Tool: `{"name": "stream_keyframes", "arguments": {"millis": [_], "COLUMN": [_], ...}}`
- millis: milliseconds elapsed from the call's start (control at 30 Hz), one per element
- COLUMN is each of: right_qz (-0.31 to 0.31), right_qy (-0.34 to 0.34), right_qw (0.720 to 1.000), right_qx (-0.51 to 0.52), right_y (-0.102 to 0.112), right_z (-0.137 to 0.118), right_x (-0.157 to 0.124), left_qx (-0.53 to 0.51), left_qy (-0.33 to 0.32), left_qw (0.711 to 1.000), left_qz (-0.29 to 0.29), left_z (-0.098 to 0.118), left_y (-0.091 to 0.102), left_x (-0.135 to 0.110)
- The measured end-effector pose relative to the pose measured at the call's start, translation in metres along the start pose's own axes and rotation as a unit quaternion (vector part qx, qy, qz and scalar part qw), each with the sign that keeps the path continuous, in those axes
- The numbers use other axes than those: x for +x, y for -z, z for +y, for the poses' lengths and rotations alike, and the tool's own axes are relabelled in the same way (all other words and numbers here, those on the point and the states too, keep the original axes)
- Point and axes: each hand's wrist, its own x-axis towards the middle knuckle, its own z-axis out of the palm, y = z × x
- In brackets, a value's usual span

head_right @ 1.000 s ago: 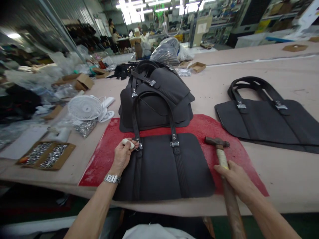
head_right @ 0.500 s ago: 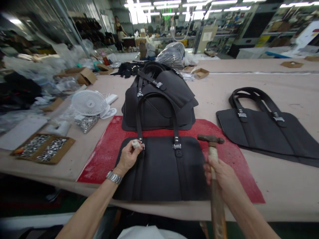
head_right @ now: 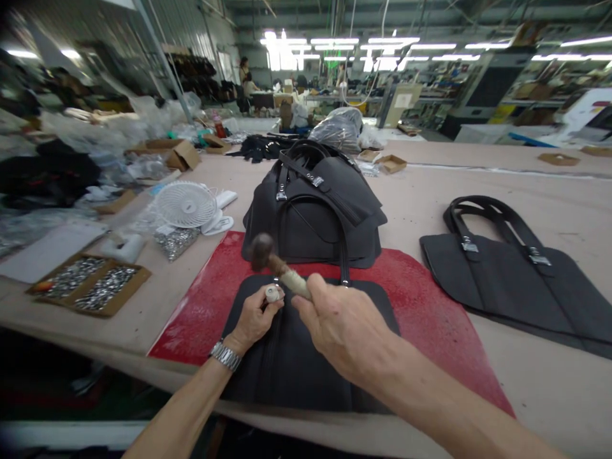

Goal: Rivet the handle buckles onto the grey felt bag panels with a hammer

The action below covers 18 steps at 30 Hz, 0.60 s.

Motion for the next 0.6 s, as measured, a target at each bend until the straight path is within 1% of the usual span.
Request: {"name": "stream_keyframes", "arguments": {"millis": [67, 100, 133, 167, 233, 267, 300, 333, 367, 433, 467, 500, 533, 567, 600], "right_qz": [0.093, 0.111, 0.099, 0.061, -0.046, -0.080, -0.088, -0.066, -0.022, 0.094, 0.140, 0.156, 0.136, 0.082, 0.011], "right_qy": [-0.018, -0.026, -0.030, -0.030, -0.018, -0.013, -0.011, -0.012, -0.015, -0.034, -0.045, -0.050, -0.049, -0.043, -0.036], "right_qw": [0.994, 0.992, 0.994, 0.998, 0.998, 0.994, 0.993, 0.996, 0.999, 0.994, 0.986, 0.983, 0.987, 0.995, 0.999], "right_qx": [0.050, 0.058, 0.047, 0.019, -0.048, -0.069, -0.074, -0.059, -0.031, 0.046, 0.077, 0.087, 0.072, 0.038, -0.003], "right_y": [0.007, 0.005, -0.001, -0.009, -0.022, -0.023, -0.020, -0.014, -0.005, 0.011, 0.014, 0.012, 0.006, -0.003, -0.013], "right_z": [-0.006, -0.007, -0.006, -0.003, 0.005, 0.008, 0.008, 0.006, 0.002, -0.009, -0.013, -0.014, -0.014, -0.011, -0.005], "right_x": [0.002, 0.002, 0.001, 0.000, -0.001, -0.001, -0.001, 0.001, 0.002, 0.005, 0.005, 0.004, 0.002, -0.002, -0.007], "left_qx": [0.000, 0.000, 0.003, 0.009, 0.022, 0.027, 0.029, 0.030, 0.029, 0.028, 0.029, 0.030, 0.033, 0.038, 0.042], "left_qy": [-0.005, -0.006, -0.007, -0.010, -0.013, -0.014, -0.015, -0.017, -0.019, -0.025, -0.027, -0.027, -0.025, -0.021, -0.018], "left_qw": [1.000, 1.000, 1.000, 1.000, 1.000, 0.999, 0.999, 0.999, 0.999, 0.999, 0.999, 0.999, 0.999, 0.999, 0.999], "left_qz": [0.005, 0.006, 0.005, 0.001, -0.012, -0.018, -0.020, -0.017, -0.011, -0.002, -0.002, -0.004, -0.007, -0.010, -0.017], "left_z": [0.000, -0.001, -0.001, -0.001, -0.001, -0.001, -0.001, -0.001, -0.001, -0.001, -0.001, -0.001, 0.000, 0.001, 0.001], "left_y": [0.000, 0.000, 0.001, 0.001, 0.002, 0.002, 0.002, 0.003, 0.003, 0.003, 0.003, 0.003, 0.003, 0.002, 0.002], "left_x": [0.000, 0.000, 0.000, 0.000, -0.001, -0.001, -0.001, -0.001, -0.001, -0.001, -0.001, -0.001, -0.001, 0.000, 0.001]}}
